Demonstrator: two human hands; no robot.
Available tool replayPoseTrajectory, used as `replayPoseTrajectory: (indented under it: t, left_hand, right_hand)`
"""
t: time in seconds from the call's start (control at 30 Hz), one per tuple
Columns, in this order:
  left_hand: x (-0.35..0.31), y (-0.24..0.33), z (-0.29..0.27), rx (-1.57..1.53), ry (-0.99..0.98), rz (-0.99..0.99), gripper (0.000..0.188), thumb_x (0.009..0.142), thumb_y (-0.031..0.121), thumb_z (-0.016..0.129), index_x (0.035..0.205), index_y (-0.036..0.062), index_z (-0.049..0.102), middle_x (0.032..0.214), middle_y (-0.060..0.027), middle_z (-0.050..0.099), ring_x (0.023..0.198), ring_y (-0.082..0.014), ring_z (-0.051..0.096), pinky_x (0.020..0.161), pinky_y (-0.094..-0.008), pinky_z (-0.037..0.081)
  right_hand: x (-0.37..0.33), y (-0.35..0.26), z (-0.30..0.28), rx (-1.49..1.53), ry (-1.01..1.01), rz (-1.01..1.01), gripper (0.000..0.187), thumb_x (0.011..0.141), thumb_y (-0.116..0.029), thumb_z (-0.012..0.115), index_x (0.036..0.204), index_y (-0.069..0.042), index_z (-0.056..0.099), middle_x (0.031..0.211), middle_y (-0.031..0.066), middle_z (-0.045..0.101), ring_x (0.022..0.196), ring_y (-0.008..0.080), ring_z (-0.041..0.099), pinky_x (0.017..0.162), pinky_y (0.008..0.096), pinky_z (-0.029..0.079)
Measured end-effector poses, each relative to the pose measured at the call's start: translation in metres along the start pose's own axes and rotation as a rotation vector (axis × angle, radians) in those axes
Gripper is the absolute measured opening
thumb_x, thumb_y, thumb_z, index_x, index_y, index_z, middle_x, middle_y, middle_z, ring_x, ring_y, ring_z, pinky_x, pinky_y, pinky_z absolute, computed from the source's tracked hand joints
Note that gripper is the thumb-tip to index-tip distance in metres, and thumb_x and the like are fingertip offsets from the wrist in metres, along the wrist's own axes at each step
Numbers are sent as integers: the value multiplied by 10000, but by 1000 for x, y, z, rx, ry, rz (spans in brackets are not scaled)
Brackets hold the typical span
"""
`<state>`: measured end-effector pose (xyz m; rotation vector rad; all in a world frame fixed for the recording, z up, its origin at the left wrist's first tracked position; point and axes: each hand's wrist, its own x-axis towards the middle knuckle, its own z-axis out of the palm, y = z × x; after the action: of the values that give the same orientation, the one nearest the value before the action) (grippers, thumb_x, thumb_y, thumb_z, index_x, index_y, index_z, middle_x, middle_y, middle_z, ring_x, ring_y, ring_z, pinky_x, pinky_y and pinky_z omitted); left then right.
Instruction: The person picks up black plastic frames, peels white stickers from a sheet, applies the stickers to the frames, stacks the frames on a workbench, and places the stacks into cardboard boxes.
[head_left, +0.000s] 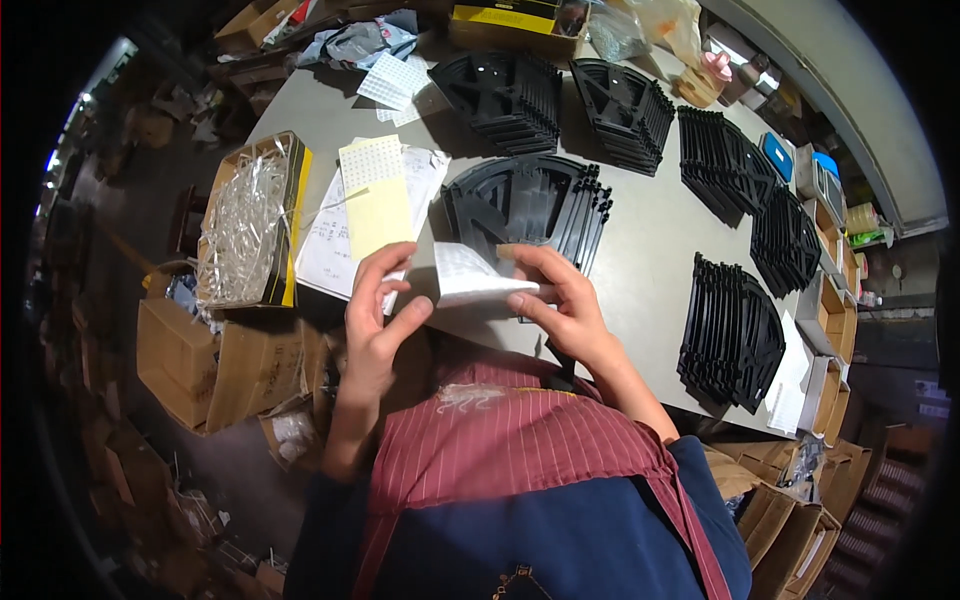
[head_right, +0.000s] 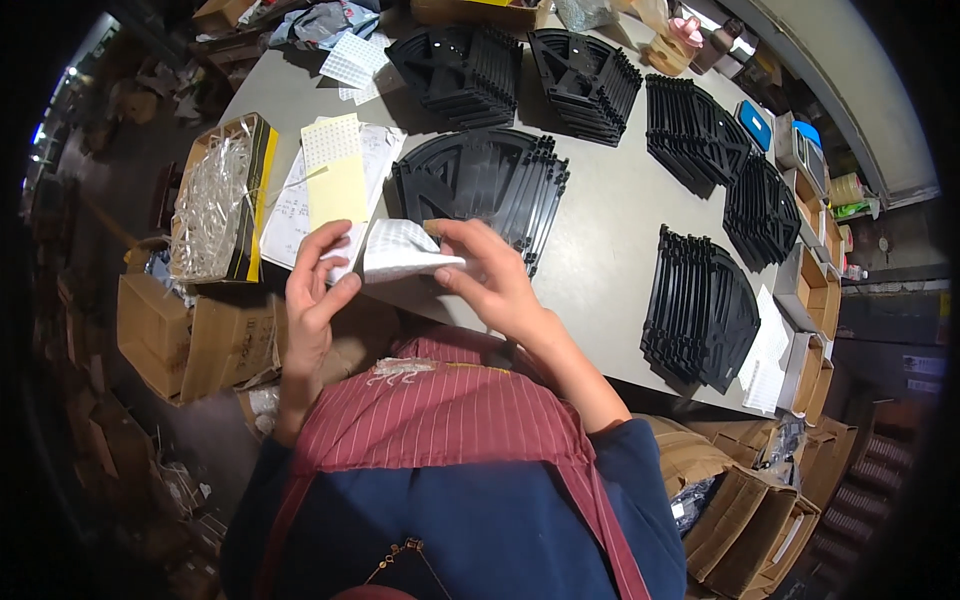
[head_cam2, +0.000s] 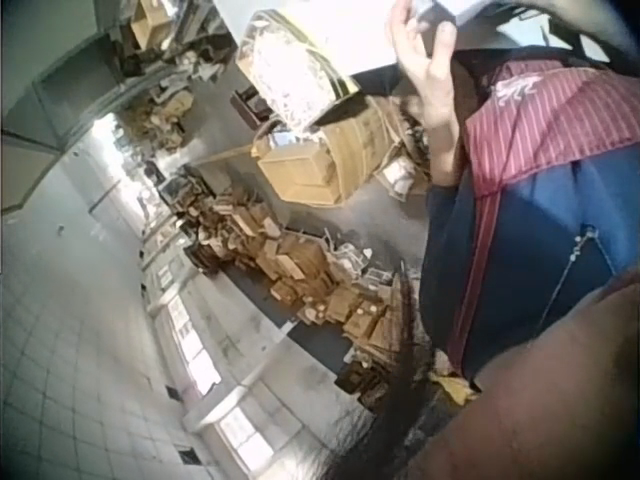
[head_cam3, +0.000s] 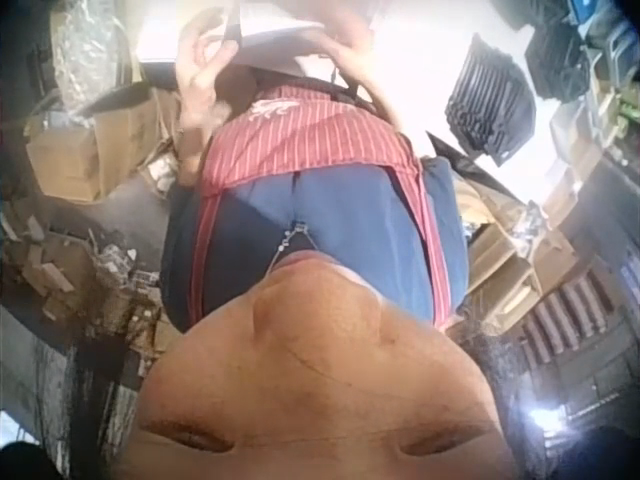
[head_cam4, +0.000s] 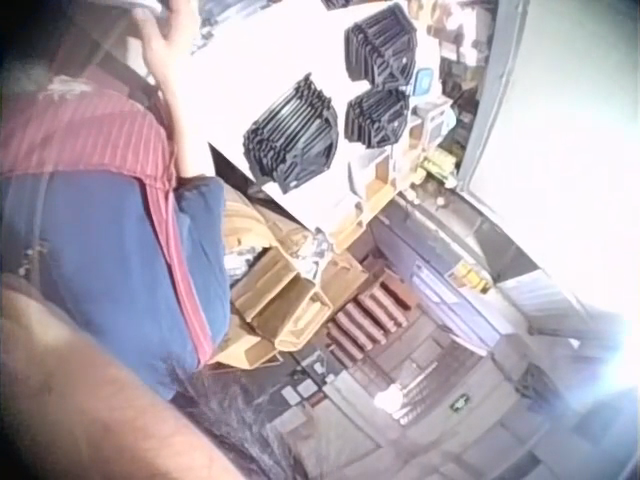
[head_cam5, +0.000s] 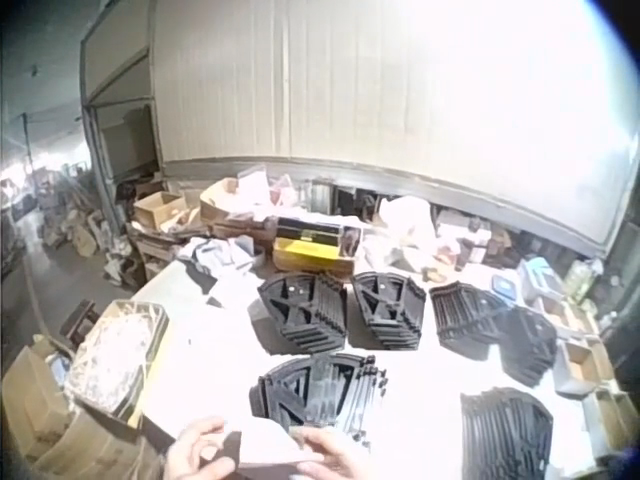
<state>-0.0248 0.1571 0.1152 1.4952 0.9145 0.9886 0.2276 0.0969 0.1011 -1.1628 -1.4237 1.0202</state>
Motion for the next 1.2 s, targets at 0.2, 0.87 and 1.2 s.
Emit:
replayPoseTrajectory:
  t: [0.2, 0.87, 1.2]
  left_hand:
    - [1, 32, 17, -60, -311, 48, 648, 863, 49, 679, 1454, -39, 431, 1223, -156, 651, 1110, -213, 626, 990, -330, 478]
    - [63, 9, 34, -136, -224, -124, 329, 861, 4, 745, 1165, -23, 624, 925, -35, 672, 843, -85, 632, 761, -220, 505]
    - [72, 2, 11, -158, -180, -188, 135, 916, 70, 733, 964, -52, 698, 784, -21, 674, 706, -46, 580, 632, -192, 449]
  right_hand:
    - [-3, -25, 4, 94, -127, -6, 483, 898, -46, 711, 1363, -18, 582, 1206, 69, 605, 1093, 132, 595, 904, 269, 506]
    - [15, -3, -20, 460, 151, 295, 326, 848, 20, 757, 1132, 7, 598, 1048, 52, 635, 994, 124, 619, 852, 281, 526]
    - [27, 5, -9, 497, 149, 384, 153, 887, -68, 765, 934, -13, 629, 844, 55, 683, 747, 97, 646, 658, 240, 516]
